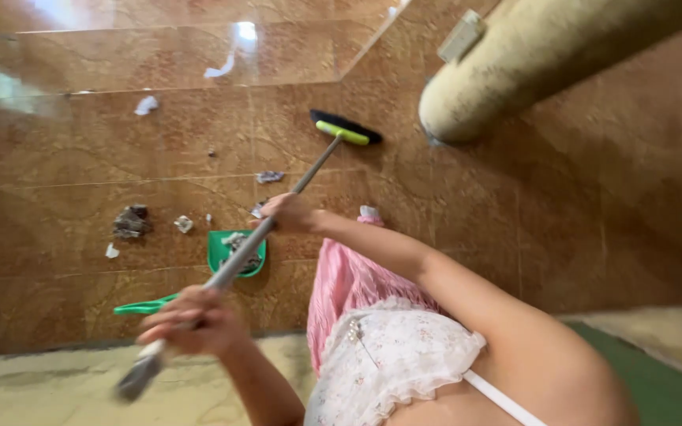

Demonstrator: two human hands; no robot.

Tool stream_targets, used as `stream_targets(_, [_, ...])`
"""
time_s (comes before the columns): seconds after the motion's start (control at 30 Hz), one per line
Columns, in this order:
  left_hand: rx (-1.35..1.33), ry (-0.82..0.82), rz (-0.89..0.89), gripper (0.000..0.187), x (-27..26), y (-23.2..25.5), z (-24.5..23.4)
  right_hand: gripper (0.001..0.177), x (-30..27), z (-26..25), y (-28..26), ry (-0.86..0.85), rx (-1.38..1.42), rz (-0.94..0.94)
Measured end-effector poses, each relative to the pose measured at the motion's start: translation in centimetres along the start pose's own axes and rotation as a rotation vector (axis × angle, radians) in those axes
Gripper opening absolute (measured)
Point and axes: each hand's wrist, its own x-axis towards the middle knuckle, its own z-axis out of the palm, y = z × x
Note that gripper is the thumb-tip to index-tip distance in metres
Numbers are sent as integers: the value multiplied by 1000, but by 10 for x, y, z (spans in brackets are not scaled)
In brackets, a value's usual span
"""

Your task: The person sweeps debris and paper scraps into a dustpan using a broom, moving across the tiled floor and eventually dumping the contents into a small trash bin.

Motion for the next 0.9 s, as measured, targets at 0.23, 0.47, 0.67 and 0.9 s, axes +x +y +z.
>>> stream_targets(0.23, [-27, -442, -158, 42, 18, 30, 21, 30, -72, -35, -57, 28, -138, 79])
stream_targets(0.47, [468, -1114, -575, 32, -116, -73, 106, 16, -274, -154, 1, 93, -277, 513])
stream_targets(0.67, [55, -1439, -777, 26, -254, -122, 200, 40, -443, -239, 31, 282, -643, 895])
stream_targets(0.9, [380, -1401, -748, 21, -297, -120, 182, 43, -481, -220, 79, 209, -295, 936])
